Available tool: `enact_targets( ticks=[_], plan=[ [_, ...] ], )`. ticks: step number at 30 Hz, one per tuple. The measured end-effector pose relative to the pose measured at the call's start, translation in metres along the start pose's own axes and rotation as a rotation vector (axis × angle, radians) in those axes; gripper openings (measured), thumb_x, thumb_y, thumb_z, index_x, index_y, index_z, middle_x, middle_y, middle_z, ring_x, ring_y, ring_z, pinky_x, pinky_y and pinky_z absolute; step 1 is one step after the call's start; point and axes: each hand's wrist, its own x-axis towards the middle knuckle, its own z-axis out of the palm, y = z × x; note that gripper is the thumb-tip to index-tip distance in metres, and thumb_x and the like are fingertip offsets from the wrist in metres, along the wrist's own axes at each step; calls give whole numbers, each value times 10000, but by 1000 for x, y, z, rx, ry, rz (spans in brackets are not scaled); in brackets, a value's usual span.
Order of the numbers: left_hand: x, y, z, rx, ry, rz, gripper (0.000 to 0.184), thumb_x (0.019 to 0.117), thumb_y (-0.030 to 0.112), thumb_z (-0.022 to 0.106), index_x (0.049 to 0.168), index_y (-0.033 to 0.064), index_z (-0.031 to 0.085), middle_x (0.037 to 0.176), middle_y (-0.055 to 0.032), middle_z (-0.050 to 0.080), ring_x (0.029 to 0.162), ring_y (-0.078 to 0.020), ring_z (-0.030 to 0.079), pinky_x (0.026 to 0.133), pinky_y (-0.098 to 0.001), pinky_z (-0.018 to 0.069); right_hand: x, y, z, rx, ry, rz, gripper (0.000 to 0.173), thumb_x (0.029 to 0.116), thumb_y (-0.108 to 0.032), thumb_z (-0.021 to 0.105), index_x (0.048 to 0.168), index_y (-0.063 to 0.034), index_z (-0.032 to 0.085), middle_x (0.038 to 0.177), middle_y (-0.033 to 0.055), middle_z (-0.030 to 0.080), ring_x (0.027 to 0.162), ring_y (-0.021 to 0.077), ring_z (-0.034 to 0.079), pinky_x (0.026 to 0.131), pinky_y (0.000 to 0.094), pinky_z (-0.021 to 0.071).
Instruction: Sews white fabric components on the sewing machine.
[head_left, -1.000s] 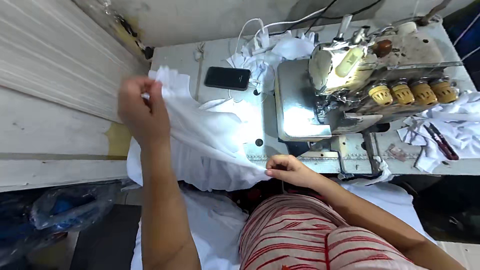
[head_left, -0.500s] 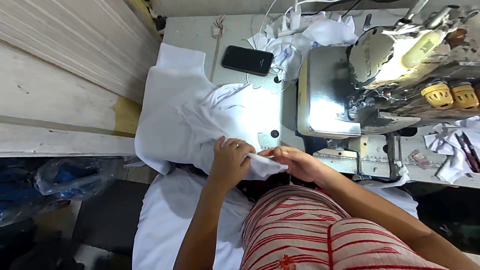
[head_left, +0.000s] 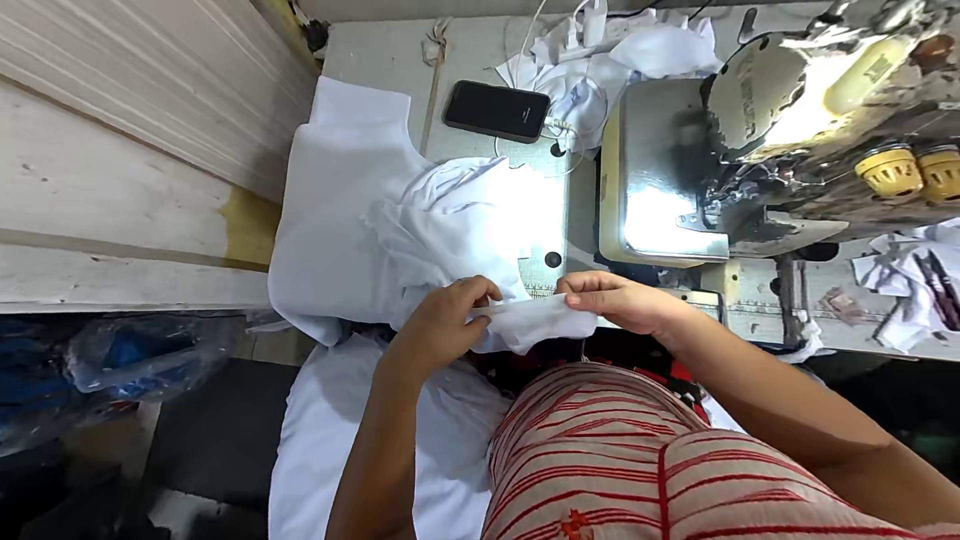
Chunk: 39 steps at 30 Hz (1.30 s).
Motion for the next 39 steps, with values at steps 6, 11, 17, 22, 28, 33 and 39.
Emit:
enact_targets(
  ticks=[6,11,17,22,28,33,39],
  plan=[
    [28,16,-21,29,-197,-60,198,937,69,700,1134,55,714,976,-113,693,903,-234,650,840,-441,527,-27,-10,-8,-211,133,-272,176,953,-293,657,809,-204,705,894,-146,671,915,-46,607,822,163,492],
    [31,17,-24,-5,-278,49,238,903,132,750,1115,26,732,1074,-135,708,1031,-254,654,915,-476,508,-43,-17,-10,-44,166,-366,123,857,-206,800,834,-241,684,898,-118,707,866,-20,659,768,162,551],
    [52,62,16,-398,-154,440,299,923,302,727,990,11,710,835,-5,664,779,-5,602,720,-181,503,-43,-23,-7,66,135,-493,152,880,-116,775,922,-241,698,885,-109,698,851,-14,661,780,165,557],
    [58,83,30,-572,54,585,150,972,141,668,952,-6,691,599,92,457,551,83,369,529,-86,301,-52,-20,-6,163,199,-428,338,870,-378,791,1174,-304,664,1081,-100,708,917,20,686,777,204,592],
    [52,72,37,-442,73,604,203,1001,138,610,1017,-52,680,899,-70,691,845,-33,647,803,-188,537,-45,15,12,304,218,-232,252,862,-438,788,1026,-254,739,984,-120,749,927,-4,689,858,223,573],
    [81,15,2,162,437,361,279,950,-77,499,1088,-1,729,1158,-177,704,1103,-335,667,964,-491,533,-47,9,4,297,361,-367,121,851,-204,821,946,-221,749,903,-70,760,829,11,704,792,212,593],
    [124,-22,-11,301,530,211,137,964,92,670,1007,-5,756,1063,-237,705,1069,-444,650,946,-608,486,-52,2,10,112,519,-421,75,983,-170,649,992,-200,716,892,-88,741,782,0,696,721,193,596]
  ],
)
